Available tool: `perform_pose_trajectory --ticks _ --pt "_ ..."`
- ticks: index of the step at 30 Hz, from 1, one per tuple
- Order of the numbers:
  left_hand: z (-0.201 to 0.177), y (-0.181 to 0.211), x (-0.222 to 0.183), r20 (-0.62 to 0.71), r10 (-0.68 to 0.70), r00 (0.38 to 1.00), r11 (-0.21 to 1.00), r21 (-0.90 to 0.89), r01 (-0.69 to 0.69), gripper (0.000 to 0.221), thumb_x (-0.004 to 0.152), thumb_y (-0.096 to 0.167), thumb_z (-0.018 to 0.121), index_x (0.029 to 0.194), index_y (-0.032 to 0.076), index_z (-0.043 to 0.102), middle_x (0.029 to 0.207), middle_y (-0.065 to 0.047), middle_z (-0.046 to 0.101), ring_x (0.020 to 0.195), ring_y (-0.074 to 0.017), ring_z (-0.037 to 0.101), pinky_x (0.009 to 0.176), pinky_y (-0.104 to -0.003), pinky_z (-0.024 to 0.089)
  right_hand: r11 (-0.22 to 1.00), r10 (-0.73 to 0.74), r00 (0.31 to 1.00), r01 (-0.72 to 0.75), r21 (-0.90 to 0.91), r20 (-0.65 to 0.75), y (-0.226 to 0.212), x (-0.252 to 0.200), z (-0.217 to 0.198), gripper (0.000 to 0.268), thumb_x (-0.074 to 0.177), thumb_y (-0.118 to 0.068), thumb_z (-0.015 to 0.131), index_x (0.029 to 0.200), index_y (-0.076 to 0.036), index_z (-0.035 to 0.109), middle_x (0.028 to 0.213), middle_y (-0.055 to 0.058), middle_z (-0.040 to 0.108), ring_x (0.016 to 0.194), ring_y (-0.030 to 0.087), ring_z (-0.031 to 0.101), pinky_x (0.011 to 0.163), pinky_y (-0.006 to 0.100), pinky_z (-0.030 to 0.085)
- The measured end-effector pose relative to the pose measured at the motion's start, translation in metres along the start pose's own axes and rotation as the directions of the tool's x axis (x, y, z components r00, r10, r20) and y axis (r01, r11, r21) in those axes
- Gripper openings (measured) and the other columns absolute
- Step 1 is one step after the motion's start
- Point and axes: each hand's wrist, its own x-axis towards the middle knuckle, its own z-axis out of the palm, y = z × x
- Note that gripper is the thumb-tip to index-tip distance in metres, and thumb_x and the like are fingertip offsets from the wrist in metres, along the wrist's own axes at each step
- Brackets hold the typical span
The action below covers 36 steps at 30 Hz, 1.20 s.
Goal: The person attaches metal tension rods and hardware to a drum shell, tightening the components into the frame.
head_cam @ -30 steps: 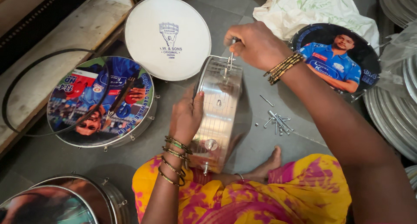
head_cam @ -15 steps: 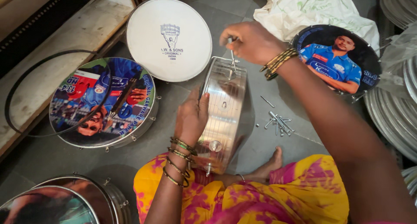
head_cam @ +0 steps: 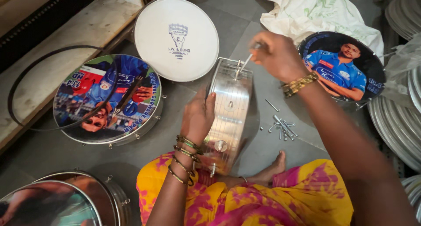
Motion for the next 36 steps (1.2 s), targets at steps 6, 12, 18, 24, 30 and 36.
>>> perform_pose_trajectory --ticks 6,12,18,24,30,36 --pt "0.002 0.002 -0.001 0.011 0.01 1.0 0.999 -0.042 -0.009 0.033 0.103 0.026 0.057 0.123 0.001 0.063 0.083 -0.029 0.067 0.08 -0.0498 0.066 0.062 -0.054 0.05 0.986 0.092 0.994 -0.083 0.147 -0.056 0.06 -0.03 0.005 0.018 0.095 -0.013 0.071 0.11 -0.004 0.068 0.094 0.007 0.074 0.08 0.009 0.071 0.071 0.028 0.058" --pt "-0.002 0.012 0.0 0.037 -0.015 0.999 0.999 -0.039 0.016 0.036 0.102 0.027 0.056 0.129 0.005 0.063 0.086 -0.028 0.069 0.082 -0.0484 0.067 0.063 -0.052 0.053 0.959 -0.222 0.942 0.164 -0.232 -0.251 0.065 -0.056 0.032 0.019 0.089 -0.021 0.08 0.101 -0.006 0.077 0.086 0.011 0.066 0.071 0.022 0.061 0.064 0.034 0.049" --pt "-0.001 0.014 -0.002 0.039 0.022 0.999 1.0 -0.014 -0.021 0.037 0.103 0.027 0.055 0.131 0.005 0.062 0.09 -0.028 0.07 0.083 -0.0484 0.067 0.066 -0.052 0.053 0.982 -0.138 0.943 0.091 -0.164 -0.303 0.046 -0.057 0.046 0.019 0.091 -0.024 0.077 0.102 -0.008 0.075 0.088 0.011 0.068 0.073 0.025 0.064 0.067 0.036 0.049" --pt "0.0 0.014 0.0 0.055 0.005 0.998 1.0 -0.015 -0.004 0.037 0.103 0.027 0.056 0.132 0.005 0.061 0.086 -0.028 0.069 0.08 -0.0472 0.068 0.063 -0.052 0.052 0.919 -0.342 0.877 0.239 -0.314 -0.337 0.033 -0.059 0.048 0.014 0.091 -0.019 0.075 0.098 -0.007 0.075 0.089 0.011 0.066 0.085 0.03 0.065 0.076 0.04 0.051" --pt "-0.001 0.019 -0.002 0.075 -0.025 0.997 0.999 -0.037 0.027 0.04 0.101 0.025 0.056 0.135 0.004 0.06 0.073 -0.027 0.066 0.069 -0.0446 0.069 0.058 -0.051 0.051 0.951 -0.242 0.924 0.166 -0.26 -0.297 0.026 -0.057 0.053 0.018 0.092 -0.02 0.074 0.105 -0.007 0.075 0.086 0.011 0.066 0.079 0.03 0.063 0.073 0.042 0.049" --pt "0.0 0.021 -0.002 0.069 -0.012 0.998 1.0 -0.027 0.014 0.039 0.101 0.024 0.056 0.135 0.005 0.06 0.072 -0.026 0.067 0.069 -0.0439 0.069 0.058 -0.051 0.051 0.922 -0.34 0.886 0.249 -0.295 -0.315 0.02 -0.056 0.058 0.015 0.093 -0.02 0.072 0.104 -0.009 0.076 0.087 0.01 0.069 0.083 0.03 0.064 0.078 0.043 0.05"
